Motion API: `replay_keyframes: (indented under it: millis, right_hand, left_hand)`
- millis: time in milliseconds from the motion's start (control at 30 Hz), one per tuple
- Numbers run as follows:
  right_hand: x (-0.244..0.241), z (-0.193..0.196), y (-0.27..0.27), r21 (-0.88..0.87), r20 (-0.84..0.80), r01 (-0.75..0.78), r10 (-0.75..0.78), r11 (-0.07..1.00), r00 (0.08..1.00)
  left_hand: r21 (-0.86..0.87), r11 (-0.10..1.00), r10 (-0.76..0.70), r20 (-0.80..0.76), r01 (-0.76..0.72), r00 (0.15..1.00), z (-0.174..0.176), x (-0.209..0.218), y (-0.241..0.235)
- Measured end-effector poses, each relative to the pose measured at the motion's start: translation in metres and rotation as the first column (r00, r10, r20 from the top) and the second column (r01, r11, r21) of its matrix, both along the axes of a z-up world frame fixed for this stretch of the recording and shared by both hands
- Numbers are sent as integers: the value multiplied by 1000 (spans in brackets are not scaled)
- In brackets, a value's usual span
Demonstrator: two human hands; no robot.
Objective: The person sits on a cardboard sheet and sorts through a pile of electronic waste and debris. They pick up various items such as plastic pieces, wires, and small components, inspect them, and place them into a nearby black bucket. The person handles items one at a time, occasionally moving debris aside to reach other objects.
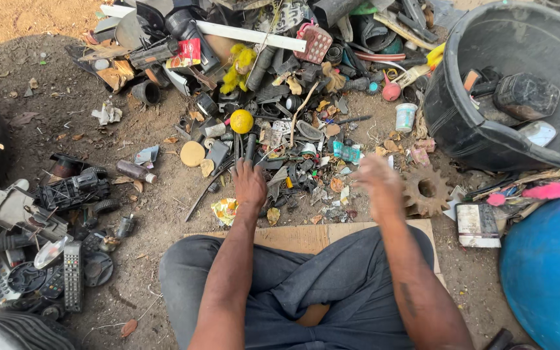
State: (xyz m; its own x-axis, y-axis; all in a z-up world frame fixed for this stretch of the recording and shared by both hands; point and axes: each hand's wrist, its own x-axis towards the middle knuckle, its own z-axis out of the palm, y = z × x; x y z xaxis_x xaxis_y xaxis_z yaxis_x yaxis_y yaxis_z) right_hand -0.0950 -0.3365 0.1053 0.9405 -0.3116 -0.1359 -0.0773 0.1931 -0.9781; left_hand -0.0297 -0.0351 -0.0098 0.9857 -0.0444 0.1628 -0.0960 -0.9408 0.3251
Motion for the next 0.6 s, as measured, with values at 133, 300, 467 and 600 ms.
replay_keyframes:
  millis: [133, 300, 467, 600]
  right_hand:
    - [10, -26, 98, -467, -152, -474, 460, 747, 875]
    - [20, -28, 138, -470, -267, -601, 545, 647, 795]
    - [9, -12, 71, -477, -96, -419, 428, 773, 899]
    - [-23, 57, -16, -501, 276, -133, 304, 855, 912]
  left_hand:
    - [-566, 814, -13, -240, -129, 971, 13, -11, 9]
    - [-868, 496, -248, -188, -42, 950, 24, -29, 18]
    - [-927, -1, 56, -375, -376, 925, 23, -4, 49]
    - [-544, 646, 266, -497, -535, 826, -4, 3, 57]
